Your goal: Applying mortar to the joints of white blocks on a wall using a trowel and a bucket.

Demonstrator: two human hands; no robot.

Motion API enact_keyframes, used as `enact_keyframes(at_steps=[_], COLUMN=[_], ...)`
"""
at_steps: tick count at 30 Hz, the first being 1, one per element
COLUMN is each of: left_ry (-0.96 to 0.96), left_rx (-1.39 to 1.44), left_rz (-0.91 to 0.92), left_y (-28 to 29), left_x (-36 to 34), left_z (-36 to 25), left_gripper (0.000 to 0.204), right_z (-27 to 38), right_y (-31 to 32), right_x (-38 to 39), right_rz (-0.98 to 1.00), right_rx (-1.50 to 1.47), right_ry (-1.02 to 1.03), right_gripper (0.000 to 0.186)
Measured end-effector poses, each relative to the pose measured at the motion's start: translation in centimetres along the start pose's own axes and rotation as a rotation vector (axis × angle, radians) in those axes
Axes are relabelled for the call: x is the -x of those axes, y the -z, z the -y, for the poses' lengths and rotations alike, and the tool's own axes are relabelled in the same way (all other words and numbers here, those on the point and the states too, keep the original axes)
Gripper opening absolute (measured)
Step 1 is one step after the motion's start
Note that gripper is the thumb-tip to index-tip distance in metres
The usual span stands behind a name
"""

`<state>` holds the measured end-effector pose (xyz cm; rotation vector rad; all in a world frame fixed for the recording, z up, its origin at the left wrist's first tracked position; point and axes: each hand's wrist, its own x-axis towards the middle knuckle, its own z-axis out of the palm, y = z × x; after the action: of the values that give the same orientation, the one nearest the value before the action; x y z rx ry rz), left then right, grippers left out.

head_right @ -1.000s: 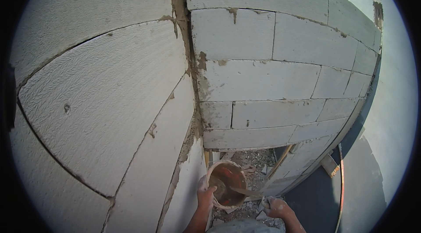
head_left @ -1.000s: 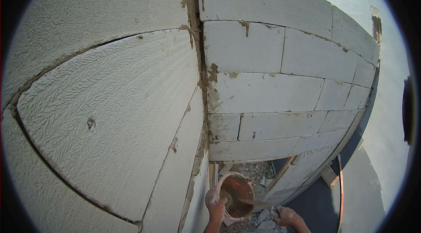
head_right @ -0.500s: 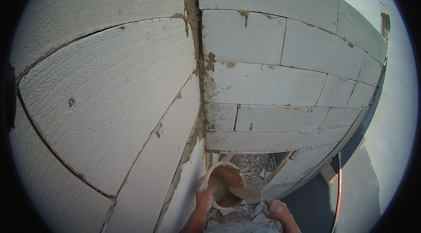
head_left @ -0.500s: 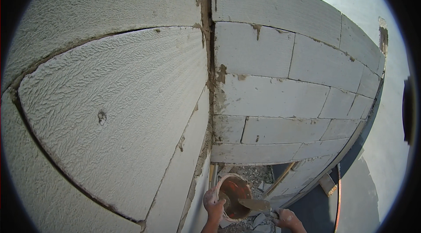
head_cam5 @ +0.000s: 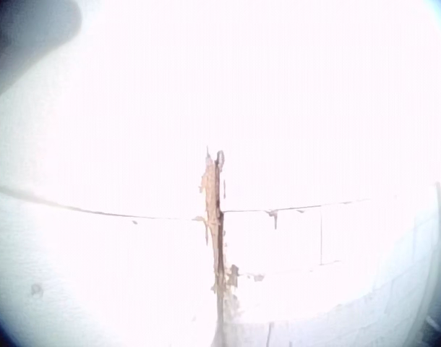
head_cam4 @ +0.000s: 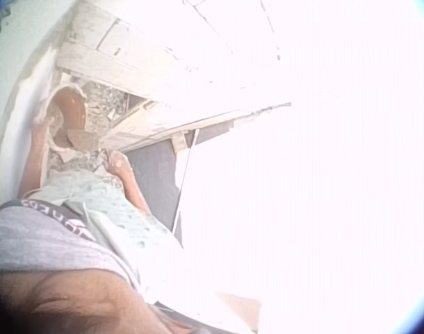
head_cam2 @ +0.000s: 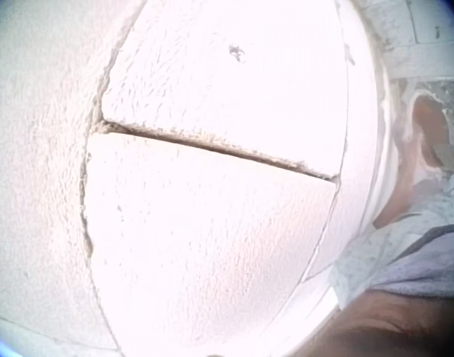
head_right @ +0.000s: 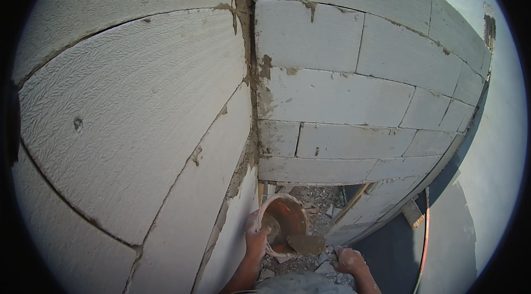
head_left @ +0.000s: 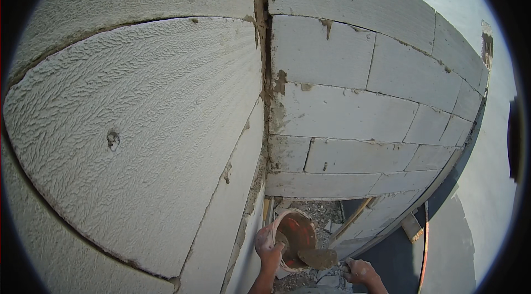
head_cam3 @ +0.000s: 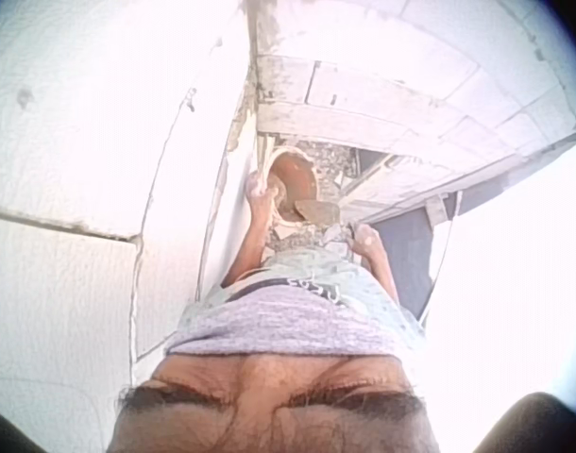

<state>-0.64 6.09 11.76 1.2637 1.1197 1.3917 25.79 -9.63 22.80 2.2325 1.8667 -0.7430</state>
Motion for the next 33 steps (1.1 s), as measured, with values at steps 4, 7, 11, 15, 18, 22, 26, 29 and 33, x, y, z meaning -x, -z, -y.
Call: enact_keyframes(at_steps=[4, 7, 11, 15, 18, 22, 26, 29, 33], left_ry=[-0.039, -0.047, 0.065, 0.171, 0.152, 0.08, 0.147, 0.153, 0.163], left_rx=[-0.046, -0.004, 0.087, 0.148, 0.183, 0.119, 0.135, 0.126, 0.177], left_rz=[-0.002, -0.011, -0.015, 0.06, 0.06, 0.049, 0.074, 0.084, 0.064], left_y=[0.1, 0.1, -0.1, -0.2, -0.3, -0.3, -0.6, -0.2, -0.4], left_x=[0.2, 0.3, 0.3, 0.0, -0.3, -0.5, 0.2, 0.5, 1.2], left_z=[-1.4, -1.3, -0.7, -2.4, -2.3, -3.5, -7.4, -6.2, -6.6], left_gripper=[0.064, 0.063, 0.055, 0.05, 0.051, 0.051, 0.05, 0.05, 0.043], right_z=[0.3, 0.3, 0.2, -0.6, -0.6, 0.6, 0.5, 0.0, 1.7], right_y=[0.0, 0.2, 0.6, 0.4, 1.4, 2.7, 1.7, 1.2, 2.7], right_x=[0.6, 0.8, 1.1, 1.1, 1.2, 1.5, 1.5, 1.6, 2.8], right_rz=[-0.092, -0.152, -0.236, -0.252, -0.184, -0.117, -0.22, -0.184, -0.178], right_rx=[-0.049, -0.099, -0.215, -0.304, -0.381, -0.394, -0.462, -0.38, -0.301], right_ry=[0.006, 0.02, 0.05, -0.016, 0.06, 0.012, 0.028, -0.02, -0.014], right_gripper=[0.038, 0.035, 0.034, 0.037, 0.036, 0.041, 0.04, 0.041, 0.038])
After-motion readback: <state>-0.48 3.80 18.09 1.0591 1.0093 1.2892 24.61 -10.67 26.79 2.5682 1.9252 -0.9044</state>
